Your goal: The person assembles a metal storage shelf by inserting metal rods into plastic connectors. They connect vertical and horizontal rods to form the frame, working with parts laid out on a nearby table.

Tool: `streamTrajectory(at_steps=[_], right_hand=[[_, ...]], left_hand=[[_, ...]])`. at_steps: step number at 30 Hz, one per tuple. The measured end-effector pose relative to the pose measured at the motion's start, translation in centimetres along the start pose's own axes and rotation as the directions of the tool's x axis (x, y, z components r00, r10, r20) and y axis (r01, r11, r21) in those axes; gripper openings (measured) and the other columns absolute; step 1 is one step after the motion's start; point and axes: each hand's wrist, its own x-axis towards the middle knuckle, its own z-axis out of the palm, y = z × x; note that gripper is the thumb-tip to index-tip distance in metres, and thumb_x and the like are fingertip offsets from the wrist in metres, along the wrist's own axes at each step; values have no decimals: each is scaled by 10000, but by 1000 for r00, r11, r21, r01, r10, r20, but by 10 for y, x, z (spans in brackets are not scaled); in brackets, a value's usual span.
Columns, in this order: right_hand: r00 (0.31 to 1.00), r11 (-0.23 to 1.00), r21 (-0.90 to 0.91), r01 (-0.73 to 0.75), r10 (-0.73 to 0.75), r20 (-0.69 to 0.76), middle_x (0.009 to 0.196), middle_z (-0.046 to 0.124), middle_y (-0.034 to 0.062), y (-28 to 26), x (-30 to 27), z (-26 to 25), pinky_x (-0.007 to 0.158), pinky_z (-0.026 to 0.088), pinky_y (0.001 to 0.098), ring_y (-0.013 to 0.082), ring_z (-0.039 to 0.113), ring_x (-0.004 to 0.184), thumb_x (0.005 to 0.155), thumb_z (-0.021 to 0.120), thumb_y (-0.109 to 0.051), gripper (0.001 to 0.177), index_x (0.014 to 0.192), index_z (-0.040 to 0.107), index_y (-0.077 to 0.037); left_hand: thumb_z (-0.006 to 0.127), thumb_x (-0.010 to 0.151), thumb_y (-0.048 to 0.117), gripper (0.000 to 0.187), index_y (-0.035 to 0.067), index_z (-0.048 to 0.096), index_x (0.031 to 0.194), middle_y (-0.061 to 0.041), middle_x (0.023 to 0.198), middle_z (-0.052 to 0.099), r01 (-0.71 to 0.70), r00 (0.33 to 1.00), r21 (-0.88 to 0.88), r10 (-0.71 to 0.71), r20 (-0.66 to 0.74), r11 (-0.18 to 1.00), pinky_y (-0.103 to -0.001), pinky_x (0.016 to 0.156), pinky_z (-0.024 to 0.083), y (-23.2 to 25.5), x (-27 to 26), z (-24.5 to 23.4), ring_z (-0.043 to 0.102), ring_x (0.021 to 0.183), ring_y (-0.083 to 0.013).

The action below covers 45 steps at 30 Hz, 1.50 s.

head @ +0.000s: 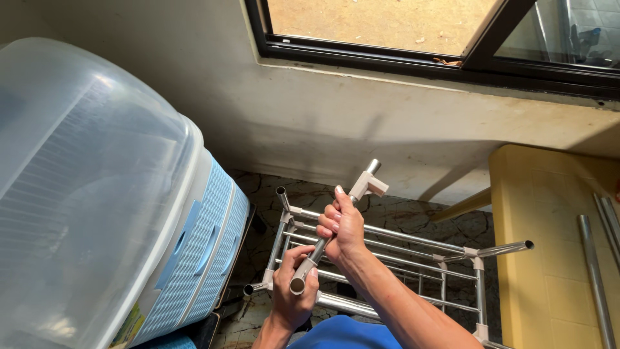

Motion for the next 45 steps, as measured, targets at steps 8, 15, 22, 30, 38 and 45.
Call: streamTrajectory(at_steps=[8,15,22,30,38,45], right_hand=[[999,1000,9,-9,8,51,521,358,-71,-6,-3,3,378,289,220,45,336,396,985,639,-364,376,733,435,-174],[969,993,-60,-102,113,221,541,390,-58,-20,-7,-5,400,345,237,60,383,414,965,658,-289,365,713,426,-163],[906,742,-641,-197,388,171,522,373,-95,-7,-21,-7,366,282,237,39,360,398,924,707,-310,260,781,533,-179],[852,510,-854,-104,489,189,550,427,-62,0,-21,-16,358,277,250,59,378,402,951,666,-253,305,761,471,-115],[940,387,-896,216,167,298,677,592,-9,34,-8,-32,526,421,297,92,522,594,870,641,-110,76,855,664,-39],[965,212,-948,236,66,255,695,663,23,34,-17,-26,616,510,329,145,637,652,861,600,-159,176,1006,670,-89]], left_hand=[[622,807,175,571,12,473,1334,-96,769,671,123,981,103,-137,137,987,-316,503,536,-4,9,-6,647,587,-180],[461,925,680,838,72,440,1501,-108,1144,708,511,835,-405,-325,444,758,-350,954,530,-5,15,-34,717,1020,-201],[518,1028,366,516,35,562,1422,-102,1212,693,428,903,-371,-371,218,824,-346,971,505,-19,75,-28,642,1082,-168],[589,937,349,573,160,431,1455,-170,1036,746,520,849,-583,-450,275,625,-373,861,600,-13,87,-16,747,966,-231],[661,958,346,503,64,507,1345,-127,1073,723,366,922,-604,-362,136,708,-378,892,612,-26,73,-8,746,982,-239],[648,958,384,502,75,513,1330,-158,993,762,371,919,-551,-381,101,747,-365,878,611,-31,68,-9,753,957,-233]])
